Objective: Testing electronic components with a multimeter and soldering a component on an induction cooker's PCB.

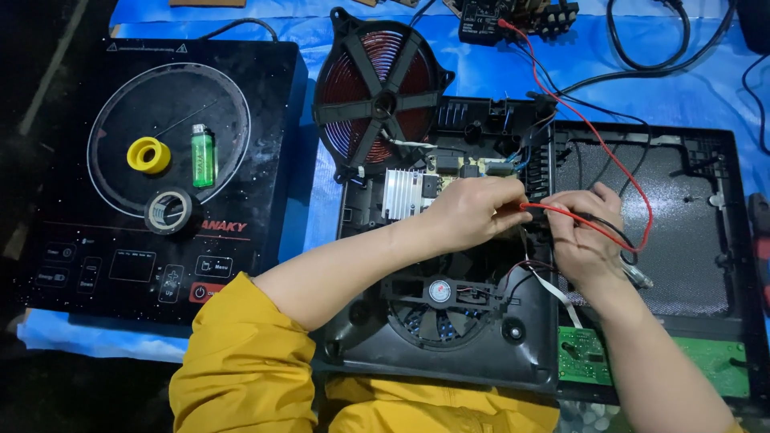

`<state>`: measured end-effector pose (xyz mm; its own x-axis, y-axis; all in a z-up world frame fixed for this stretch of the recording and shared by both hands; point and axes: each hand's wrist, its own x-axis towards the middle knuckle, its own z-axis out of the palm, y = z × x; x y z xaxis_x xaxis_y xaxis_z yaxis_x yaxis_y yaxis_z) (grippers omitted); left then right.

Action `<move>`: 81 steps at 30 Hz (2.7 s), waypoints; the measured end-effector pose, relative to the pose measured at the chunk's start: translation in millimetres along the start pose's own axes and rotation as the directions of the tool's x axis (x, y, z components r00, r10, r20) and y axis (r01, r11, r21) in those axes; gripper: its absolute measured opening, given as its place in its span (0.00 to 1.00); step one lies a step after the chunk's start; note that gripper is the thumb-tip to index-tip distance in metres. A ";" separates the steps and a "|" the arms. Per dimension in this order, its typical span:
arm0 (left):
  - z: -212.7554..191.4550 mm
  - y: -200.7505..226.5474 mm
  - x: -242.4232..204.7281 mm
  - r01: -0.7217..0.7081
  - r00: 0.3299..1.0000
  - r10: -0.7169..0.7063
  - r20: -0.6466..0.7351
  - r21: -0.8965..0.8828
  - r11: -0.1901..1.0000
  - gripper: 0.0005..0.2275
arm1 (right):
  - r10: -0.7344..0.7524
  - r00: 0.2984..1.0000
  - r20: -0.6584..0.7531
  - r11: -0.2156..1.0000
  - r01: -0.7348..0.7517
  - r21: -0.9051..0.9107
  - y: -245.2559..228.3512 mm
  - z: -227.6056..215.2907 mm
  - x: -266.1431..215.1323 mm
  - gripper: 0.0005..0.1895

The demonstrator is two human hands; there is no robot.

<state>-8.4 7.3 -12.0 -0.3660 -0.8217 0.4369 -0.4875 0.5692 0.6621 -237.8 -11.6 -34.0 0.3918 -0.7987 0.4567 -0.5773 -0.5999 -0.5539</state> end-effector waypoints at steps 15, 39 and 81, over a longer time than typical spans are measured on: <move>-12.3 15.4 4.6 -0.034 0.998 0.034 -0.060 -0.001 0.999 0.04 | -0.120 0.985 -0.128 0.993 0.121 0.005 11.8 0.0 -2.9 0.11; -9.4 6.3 -22.1 -0.032 0.990 0.013 -0.140 -0.131 0.991 0.05 | -0.198 0.976 -0.085 0.972 0.207 0.111 2.3 0.6 -8.1 0.14; -22.0 -1.2 -17.3 -0.105 0.979 0.090 -0.181 -0.075 0.992 0.06 | -0.157 0.987 -0.014 0.986 0.158 0.053 8.8 7.2 -10.4 0.11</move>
<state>16.0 20.1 -6.9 -0.2590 -0.7588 0.5977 -0.3854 0.6486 0.6564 -241.9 -8.9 -48.6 0.4673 -0.6938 0.5480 -0.4698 -0.7199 -0.5108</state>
